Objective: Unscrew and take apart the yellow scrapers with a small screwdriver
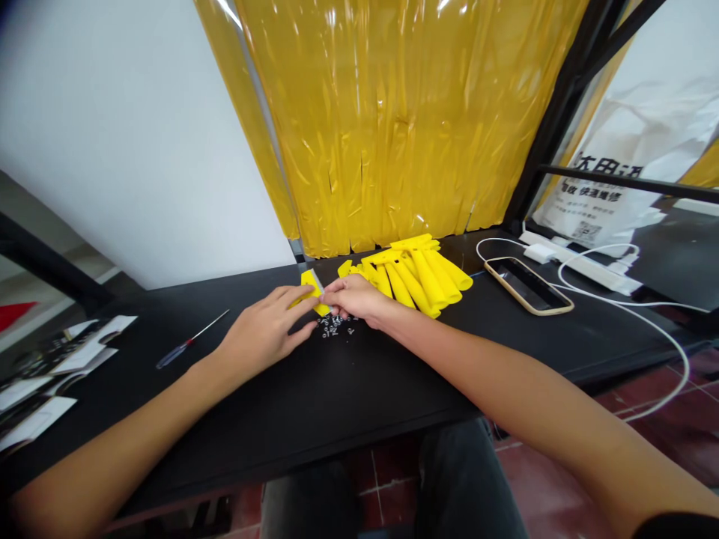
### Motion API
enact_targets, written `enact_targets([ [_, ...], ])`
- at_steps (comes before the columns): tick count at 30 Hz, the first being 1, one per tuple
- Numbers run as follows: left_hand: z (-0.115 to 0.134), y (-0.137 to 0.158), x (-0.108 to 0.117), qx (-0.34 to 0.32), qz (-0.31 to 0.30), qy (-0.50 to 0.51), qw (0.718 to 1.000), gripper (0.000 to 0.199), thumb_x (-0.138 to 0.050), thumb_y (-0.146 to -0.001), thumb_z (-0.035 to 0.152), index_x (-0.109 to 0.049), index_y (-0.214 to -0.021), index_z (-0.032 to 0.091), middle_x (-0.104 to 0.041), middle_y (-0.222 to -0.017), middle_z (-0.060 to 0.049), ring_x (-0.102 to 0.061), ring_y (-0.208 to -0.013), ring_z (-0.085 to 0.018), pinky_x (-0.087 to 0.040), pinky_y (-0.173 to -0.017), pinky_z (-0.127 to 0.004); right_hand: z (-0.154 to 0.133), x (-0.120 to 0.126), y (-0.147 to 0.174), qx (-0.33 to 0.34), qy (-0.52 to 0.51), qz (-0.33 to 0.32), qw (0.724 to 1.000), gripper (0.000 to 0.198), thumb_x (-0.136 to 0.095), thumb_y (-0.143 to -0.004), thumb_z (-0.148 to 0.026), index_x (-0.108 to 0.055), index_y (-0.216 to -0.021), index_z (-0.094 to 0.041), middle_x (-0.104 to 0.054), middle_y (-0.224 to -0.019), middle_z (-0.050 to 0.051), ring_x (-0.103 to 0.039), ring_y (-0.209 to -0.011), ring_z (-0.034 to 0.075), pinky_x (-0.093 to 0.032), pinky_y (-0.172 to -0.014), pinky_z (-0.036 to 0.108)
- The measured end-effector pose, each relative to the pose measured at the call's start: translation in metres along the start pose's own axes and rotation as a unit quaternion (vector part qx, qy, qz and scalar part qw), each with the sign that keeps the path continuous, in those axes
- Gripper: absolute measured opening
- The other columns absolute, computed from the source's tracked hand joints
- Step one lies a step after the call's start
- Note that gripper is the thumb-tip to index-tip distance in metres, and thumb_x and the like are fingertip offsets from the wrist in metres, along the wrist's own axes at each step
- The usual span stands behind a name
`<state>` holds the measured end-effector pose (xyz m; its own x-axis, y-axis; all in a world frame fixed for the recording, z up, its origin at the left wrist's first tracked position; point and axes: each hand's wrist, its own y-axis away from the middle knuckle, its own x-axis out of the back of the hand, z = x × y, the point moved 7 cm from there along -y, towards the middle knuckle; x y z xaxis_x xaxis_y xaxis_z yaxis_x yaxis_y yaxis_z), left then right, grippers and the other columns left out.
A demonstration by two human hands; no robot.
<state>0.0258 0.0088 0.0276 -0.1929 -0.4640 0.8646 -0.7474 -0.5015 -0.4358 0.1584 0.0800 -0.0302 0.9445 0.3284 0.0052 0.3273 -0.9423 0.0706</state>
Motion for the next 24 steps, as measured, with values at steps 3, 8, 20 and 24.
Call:
enact_targets([
  [3,0.005,-0.001,0.001,-0.019,0.013,-0.041,0.999,0.027,-0.052,-0.099,0.023,-0.062,-0.123,0.017,-0.068,-0.126,-0.012,-0.062,-0.114,-0.028,-0.057,-0.085,-0.039,-0.002,-0.003,0.004,-0.009,-0.012,0.003,1.000,0.009,-0.071,-0.084,-0.015,-0.068,-0.075,-0.015,-0.058,-0.055,-0.001,-0.048,-0.047,0.008,-0.038,-0.044,0.020],
  [8,0.006,-0.001,0.009,-0.029,0.044,-0.095,0.994,0.017,-0.051,-0.097,0.014,-0.068,-0.102,0.016,-0.073,-0.117,-0.010,-0.069,-0.098,-0.024,-0.055,-0.064,-0.030,-0.007,-0.015,0.014,-0.024,-0.071,0.001,0.997,0.010,-0.073,-0.082,-0.017,-0.066,-0.076,-0.015,-0.058,-0.059,-0.001,-0.052,-0.053,0.008,-0.045,-0.050,0.020],
  [20,-0.054,0.007,0.004,0.231,0.097,0.242,0.937,0.014,-0.066,-0.088,0.030,-0.072,-0.098,0.022,-0.078,-0.099,-0.005,-0.073,-0.085,-0.021,-0.057,-0.075,-0.031,-0.060,0.027,0.019,0.234,0.492,0.002,0.839,0.012,-0.064,-0.087,-0.024,-0.075,-0.084,-0.020,-0.073,-0.087,0.006,-0.062,-0.078,0.017,-0.042,-0.070,0.031],
  [24,-0.072,0.011,-0.012,0.380,0.098,0.477,0.787,0.021,-0.079,-0.075,0.033,-0.066,-0.082,0.019,-0.075,-0.081,-0.006,-0.073,-0.067,-0.023,-0.057,-0.055,-0.030,-0.055,0.021,0.023,0.255,0.548,-0.092,0.791,0.015,-0.060,-0.089,-0.021,-0.075,-0.089,-0.021,-0.074,-0.089,0.004,-0.063,-0.075,0.016,-0.040,-0.067,0.029],
])
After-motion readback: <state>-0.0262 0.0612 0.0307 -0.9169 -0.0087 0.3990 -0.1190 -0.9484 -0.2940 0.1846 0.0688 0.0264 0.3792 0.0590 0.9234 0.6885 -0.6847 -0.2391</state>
